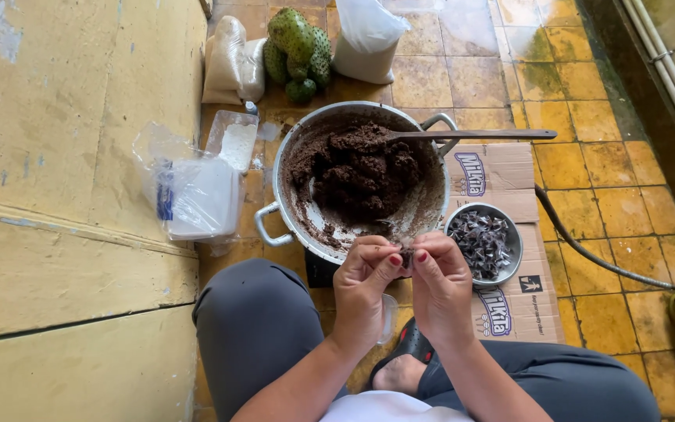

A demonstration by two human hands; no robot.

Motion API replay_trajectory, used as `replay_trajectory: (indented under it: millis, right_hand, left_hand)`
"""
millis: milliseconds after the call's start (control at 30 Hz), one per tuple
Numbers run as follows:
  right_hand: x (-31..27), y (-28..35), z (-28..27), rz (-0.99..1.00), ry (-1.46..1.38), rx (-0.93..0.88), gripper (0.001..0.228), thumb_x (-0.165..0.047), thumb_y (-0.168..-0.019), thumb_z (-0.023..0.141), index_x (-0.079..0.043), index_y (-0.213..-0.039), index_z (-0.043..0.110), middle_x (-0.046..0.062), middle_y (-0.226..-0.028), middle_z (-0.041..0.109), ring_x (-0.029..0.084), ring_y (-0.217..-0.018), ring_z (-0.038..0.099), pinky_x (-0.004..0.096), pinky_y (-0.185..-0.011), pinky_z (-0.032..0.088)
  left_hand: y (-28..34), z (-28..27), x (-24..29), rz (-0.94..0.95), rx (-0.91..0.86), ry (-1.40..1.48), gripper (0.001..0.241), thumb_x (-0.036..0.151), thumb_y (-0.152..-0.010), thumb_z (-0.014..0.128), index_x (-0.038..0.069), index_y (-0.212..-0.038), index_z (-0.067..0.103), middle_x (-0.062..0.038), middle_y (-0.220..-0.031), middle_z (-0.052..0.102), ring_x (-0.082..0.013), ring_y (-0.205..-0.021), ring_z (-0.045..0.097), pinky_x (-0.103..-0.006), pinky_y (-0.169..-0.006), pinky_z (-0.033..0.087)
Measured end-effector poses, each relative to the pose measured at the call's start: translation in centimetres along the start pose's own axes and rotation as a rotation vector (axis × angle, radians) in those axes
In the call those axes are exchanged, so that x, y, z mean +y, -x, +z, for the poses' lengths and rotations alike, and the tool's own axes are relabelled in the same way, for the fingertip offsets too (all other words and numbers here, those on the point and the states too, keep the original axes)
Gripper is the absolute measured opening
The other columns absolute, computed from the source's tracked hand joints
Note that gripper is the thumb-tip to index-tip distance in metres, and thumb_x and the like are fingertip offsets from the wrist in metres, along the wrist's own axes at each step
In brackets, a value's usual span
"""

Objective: The person prepares a dark food paste by mixing it with a wooden spoon in a large pot, then taking small portions with a spoon and placing them into individual plastic wrappers by hand.

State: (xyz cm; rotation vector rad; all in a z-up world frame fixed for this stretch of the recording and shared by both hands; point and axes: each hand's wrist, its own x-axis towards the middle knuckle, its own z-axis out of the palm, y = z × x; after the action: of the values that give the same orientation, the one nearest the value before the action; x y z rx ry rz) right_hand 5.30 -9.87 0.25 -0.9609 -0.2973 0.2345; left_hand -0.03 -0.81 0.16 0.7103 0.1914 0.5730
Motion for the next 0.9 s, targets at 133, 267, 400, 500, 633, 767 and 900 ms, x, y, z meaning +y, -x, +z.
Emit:
replay_trajectory:
  millis: [133, 267, 400, 500, 633, 767, 900]
  right_hand:
    - [0.3, 0.2, 0.1, -0.074, 0.071, -0.017, 0.004, -0.01, -0.098, 0.069, -0.009, -0.1, 0.067, 0.007, -0.103, 0.055, 0.017, -0.097, 0.054, 0.023, -0.075, 0.049]
    - [0.3, 0.2, 0.4, -0.109, 0.069, -0.047, 0.006, -0.011, -0.097, 0.071, -0.01, -0.102, 0.068, 0.007, -0.105, 0.056, 0.017, -0.101, 0.056, 0.027, -0.093, 0.048]
    - [0.6, 0.3, 0.4, -0.089, 0.029, -0.06, 0.008, -0.01, -0.097, 0.07, -0.008, -0.104, 0.069, 0.008, -0.106, 0.054, 0.019, -0.104, 0.055, 0.027, -0.097, 0.047]
    - [0.7, 0.5, 0.6, -0.078, 0.01, -0.052, 0.008, -0.011, -0.098, 0.069, -0.008, -0.106, 0.07, 0.007, -0.107, 0.054, 0.018, -0.103, 0.055, 0.027, -0.098, 0.047]
    - [0.8, 0.6, 0.7, -0.071, -0.013, -0.038, 0.008, -0.009, -0.098, 0.069, -0.007, -0.105, 0.071, 0.008, -0.107, 0.054, 0.019, -0.105, 0.055, 0.027, -0.099, 0.047]
    - [0.6, 0.7, 1.0, -0.071, -0.012, -0.028, 0.008, -0.011, -0.098, 0.07, -0.007, -0.105, 0.071, 0.007, -0.107, 0.053, 0.018, -0.106, 0.054, 0.027, -0.099, 0.047]
    - [0.7, 0.8, 1.1, -0.081, 0.006, -0.006, 0.007, -0.012, -0.098, 0.07, -0.007, -0.103, 0.071, 0.007, -0.106, 0.052, 0.018, -0.107, 0.053, 0.026, -0.1, 0.046]
  left_hand:
    - [0.2, 0.3, 0.5, 0.103, -0.006, -0.166, 0.004, 0.002, -0.096, 0.067, 0.005, -0.098, 0.068, -0.012, -0.11, 0.058, -0.0169, -0.096, 0.062, -0.0291, -0.077, 0.064]
    - [0.3, 0.5, 0.7, 0.114, -0.07, -0.177, 0.011, 0.006, -0.097, 0.069, 0.005, -0.108, 0.068, -0.012, -0.113, 0.059, -0.0184, -0.105, 0.062, -0.0284, -0.095, 0.055]
    - [0.3, 0.5, 0.4, 0.115, -0.052, -0.157, 0.011, 0.006, -0.094, 0.072, 0.005, -0.106, 0.074, -0.01, -0.112, 0.059, -0.018, -0.107, 0.061, -0.0282, -0.096, 0.055]
    - [0.3, 0.6, 0.2, 0.115, -0.02, -0.129, 0.011, 0.001, -0.093, 0.072, 0.007, -0.102, 0.075, -0.01, -0.11, 0.06, -0.0177, -0.106, 0.061, -0.0288, -0.098, 0.053]
    - [0.3, 0.5, 0.0, 0.065, -0.011, -0.059, 0.015, -0.002, -0.092, 0.071, 0.004, -0.105, 0.075, -0.01, -0.113, 0.059, -0.0173, -0.106, 0.061, -0.0268, -0.097, 0.054]
    - [0.5, 0.5, -0.2, 0.071, -0.021, 0.013, 0.013, -0.002, -0.093, 0.071, 0.004, -0.105, 0.074, -0.011, -0.113, 0.058, -0.0183, -0.106, 0.062, -0.0287, -0.097, 0.055]
    - [0.5, 0.8, 0.0, 0.068, -0.02, 0.029, 0.011, -0.001, -0.094, 0.07, 0.005, -0.103, 0.074, -0.011, -0.111, 0.058, -0.0185, -0.105, 0.061, -0.0288, -0.095, 0.055]
